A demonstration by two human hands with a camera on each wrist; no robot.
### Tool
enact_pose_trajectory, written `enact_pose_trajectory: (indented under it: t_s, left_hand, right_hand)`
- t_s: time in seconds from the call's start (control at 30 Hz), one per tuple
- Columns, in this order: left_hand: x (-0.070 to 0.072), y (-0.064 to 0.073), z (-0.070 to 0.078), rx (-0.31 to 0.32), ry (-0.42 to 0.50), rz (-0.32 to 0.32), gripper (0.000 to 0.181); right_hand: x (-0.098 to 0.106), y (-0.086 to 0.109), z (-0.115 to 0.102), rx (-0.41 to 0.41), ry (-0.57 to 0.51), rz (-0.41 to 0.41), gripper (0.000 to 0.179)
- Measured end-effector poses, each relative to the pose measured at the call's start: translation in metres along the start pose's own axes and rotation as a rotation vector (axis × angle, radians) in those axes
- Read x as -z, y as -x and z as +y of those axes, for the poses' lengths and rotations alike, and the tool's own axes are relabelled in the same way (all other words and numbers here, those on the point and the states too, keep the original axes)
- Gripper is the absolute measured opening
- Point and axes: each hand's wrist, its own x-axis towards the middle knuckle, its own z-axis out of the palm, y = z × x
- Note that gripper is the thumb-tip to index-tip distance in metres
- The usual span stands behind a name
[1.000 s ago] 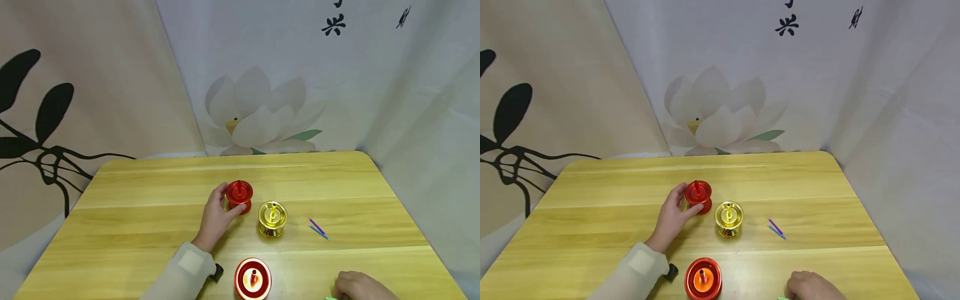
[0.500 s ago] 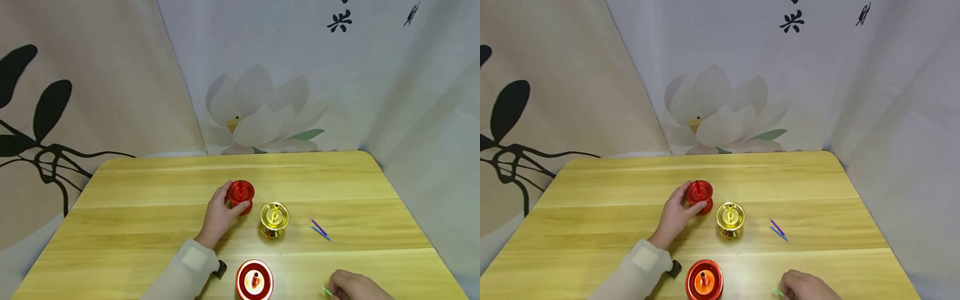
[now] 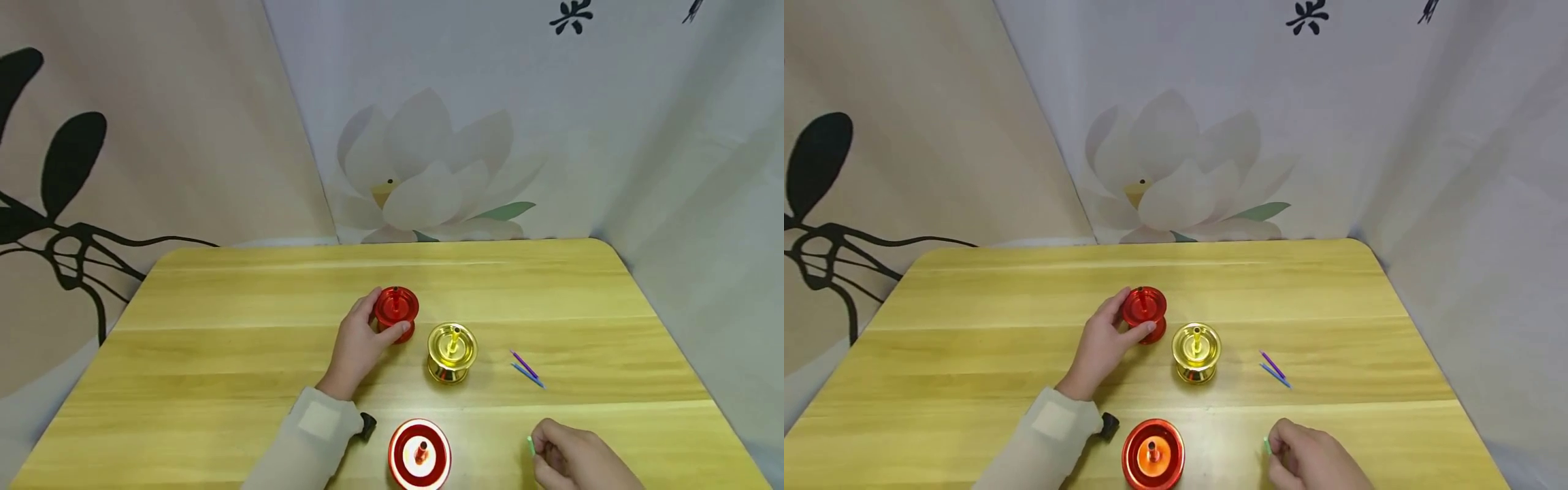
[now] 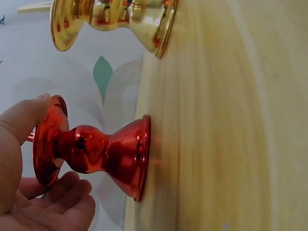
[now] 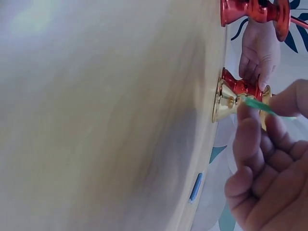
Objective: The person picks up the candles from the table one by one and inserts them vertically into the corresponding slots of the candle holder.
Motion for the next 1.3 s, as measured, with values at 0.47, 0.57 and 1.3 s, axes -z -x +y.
enact_pose_trajectory:
  t_s: [0.47, 0.57, 1.3]
  left_hand:
    - [0.000, 0.000, 0.008, -0.051, -0.013, 0.027, 0.080]
    - [0.000, 0.001, 0.008, -0.054, -0.014, 0.031, 0.080]
    - [-0.002, 0.000, 0.003, -0.012, 0.006, 0.010, 0.081]
  right_hand:
    - [-0.001, -0.017, -0.008, 0.160, 0.030, 0.318, 0.042]
    - [0.000, -0.021, -0.006, 0.229, 0.021, 0.314, 0.021]
    - [0.016, -0.057, -0.027, 0.282, 0.087, 0.211, 0.034]
